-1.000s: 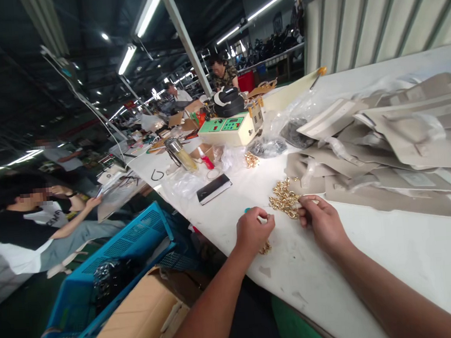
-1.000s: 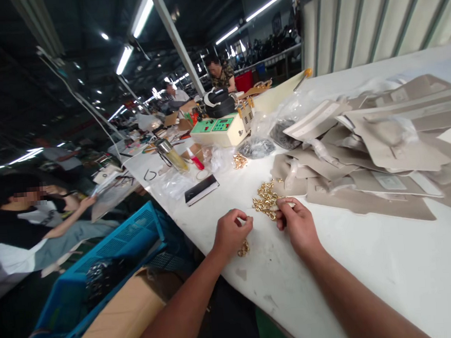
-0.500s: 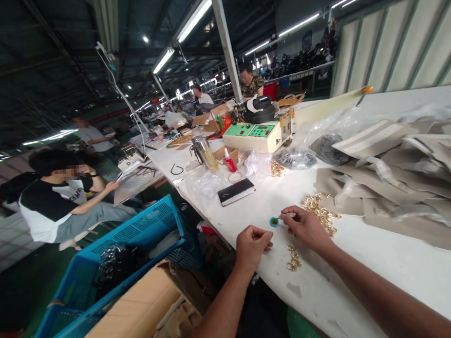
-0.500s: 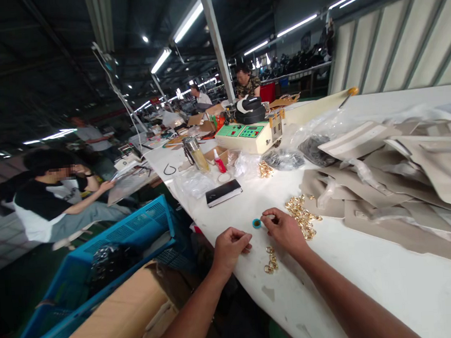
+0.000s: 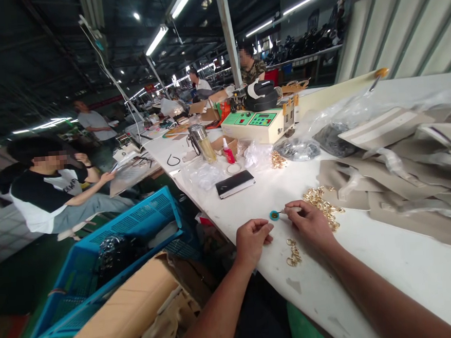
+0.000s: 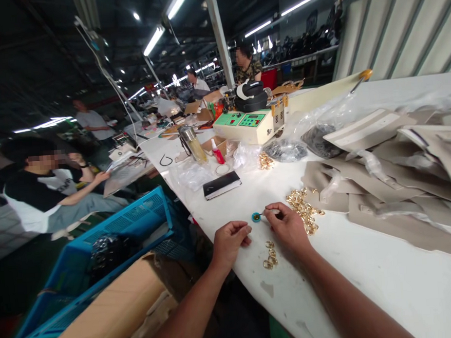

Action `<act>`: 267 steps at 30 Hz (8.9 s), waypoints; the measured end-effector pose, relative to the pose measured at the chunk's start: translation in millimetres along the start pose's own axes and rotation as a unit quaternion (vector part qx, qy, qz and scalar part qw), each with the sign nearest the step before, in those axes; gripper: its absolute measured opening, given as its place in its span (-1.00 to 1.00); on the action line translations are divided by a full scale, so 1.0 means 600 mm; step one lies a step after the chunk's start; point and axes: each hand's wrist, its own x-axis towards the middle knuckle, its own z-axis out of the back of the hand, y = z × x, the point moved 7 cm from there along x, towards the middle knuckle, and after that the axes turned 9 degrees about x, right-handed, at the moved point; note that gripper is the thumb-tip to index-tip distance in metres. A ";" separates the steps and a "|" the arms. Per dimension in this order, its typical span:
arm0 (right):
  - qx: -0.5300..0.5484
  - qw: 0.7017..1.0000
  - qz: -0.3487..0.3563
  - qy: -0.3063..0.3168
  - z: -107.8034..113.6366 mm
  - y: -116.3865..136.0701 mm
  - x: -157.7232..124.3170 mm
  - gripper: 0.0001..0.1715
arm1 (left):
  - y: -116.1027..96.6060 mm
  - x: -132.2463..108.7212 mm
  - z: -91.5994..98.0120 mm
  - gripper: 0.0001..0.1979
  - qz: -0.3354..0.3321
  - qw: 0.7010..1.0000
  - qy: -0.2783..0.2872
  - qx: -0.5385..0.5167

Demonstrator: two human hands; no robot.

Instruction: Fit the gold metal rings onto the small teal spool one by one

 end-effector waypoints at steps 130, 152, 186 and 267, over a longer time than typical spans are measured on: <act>0.056 0.996 0.068 -0.008 0.037 0.051 -0.115 -0.63 | 0.007 -0.054 -0.037 -0.65 -0.023 0.998 0.048 0.033; 0.022 0.997 0.078 -0.016 0.038 0.050 -0.114 -0.62 | 0.009 -0.052 -0.037 -0.65 -0.031 0.998 0.044 0.042; 0.361 0.912 -0.011 -0.192 0.185 -0.003 -0.022 -0.65 | -0.082 -0.051 -0.091 -0.76 -0.188 0.843 0.097 0.495; 0.064 0.996 0.032 0.047 0.041 0.086 -0.118 -0.38 | -0.042 -0.099 -0.046 -0.66 -0.011 0.999 0.038 0.012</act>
